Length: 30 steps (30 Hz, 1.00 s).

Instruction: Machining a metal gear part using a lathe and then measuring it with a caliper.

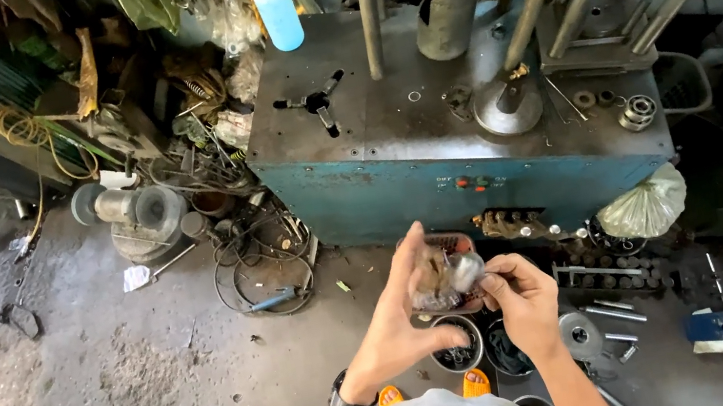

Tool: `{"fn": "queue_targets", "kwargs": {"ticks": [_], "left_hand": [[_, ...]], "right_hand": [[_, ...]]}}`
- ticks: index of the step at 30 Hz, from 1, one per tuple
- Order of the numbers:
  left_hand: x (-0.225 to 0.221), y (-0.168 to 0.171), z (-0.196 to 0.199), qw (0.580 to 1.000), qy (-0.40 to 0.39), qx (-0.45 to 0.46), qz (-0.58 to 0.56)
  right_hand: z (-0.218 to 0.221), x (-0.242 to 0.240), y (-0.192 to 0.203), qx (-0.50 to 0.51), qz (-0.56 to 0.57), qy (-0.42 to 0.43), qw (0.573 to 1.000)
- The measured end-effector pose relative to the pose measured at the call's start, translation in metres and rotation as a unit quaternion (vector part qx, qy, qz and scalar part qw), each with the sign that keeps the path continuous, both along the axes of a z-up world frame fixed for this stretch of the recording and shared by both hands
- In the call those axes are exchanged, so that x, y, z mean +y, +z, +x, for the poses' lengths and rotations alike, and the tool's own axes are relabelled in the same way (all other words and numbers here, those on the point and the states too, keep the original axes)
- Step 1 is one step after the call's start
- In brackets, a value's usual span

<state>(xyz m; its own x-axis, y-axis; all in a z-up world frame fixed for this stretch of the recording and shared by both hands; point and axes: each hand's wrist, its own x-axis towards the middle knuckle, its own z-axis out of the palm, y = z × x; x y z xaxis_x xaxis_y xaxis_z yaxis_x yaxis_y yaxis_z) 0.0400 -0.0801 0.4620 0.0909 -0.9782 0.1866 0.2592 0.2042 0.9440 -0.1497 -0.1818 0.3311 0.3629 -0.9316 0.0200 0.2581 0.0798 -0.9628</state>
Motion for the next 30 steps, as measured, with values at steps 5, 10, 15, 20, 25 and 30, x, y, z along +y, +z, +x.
{"fn": "queue_targets", "kwargs": {"ticks": [5, 10, 15, 20, 25, 30], "left_hand": [[-0.005, -0.039, -0.009, 0.999, 0.038, 0.013, 0.018], [-0.012, -0.062, -0.014, 0.997, 0.058, 0.008, 0.044], [-0.022, -0.086, -0.018, 0.973, 0.089, 0.026, 0.209], [-0.021, -0.042, -0.019, 0.988, 0.075, -0.01, 0.136], [-0.013, -0.016, -0.017, 1.0, -0.002, 0.012, 0.021], [-0.024, -0.066, -0.025, 0.987, 0.01, 0.125, 0.099]], "right_hand": [[0.003, 0.002, 0.009, 0.003, -0.017, 0.008, 1.0], [0.001, 0.004, 0.006, -0.01, -0.016, 0.016, 1.0], [0.0, 0.008, 0.007, 0.026, -0.058, 0.011, 0.998], [-0.004, 0.008, 0.003, 0.048, -0.063, 0.009, 0.997], [-0.011, 0.002, -0.005, 0.011, -0.021, -0.002, 1.0], [-0.009, -0.003, -0.004, 0.02, -0.021, -0.005, 1.0]]}}
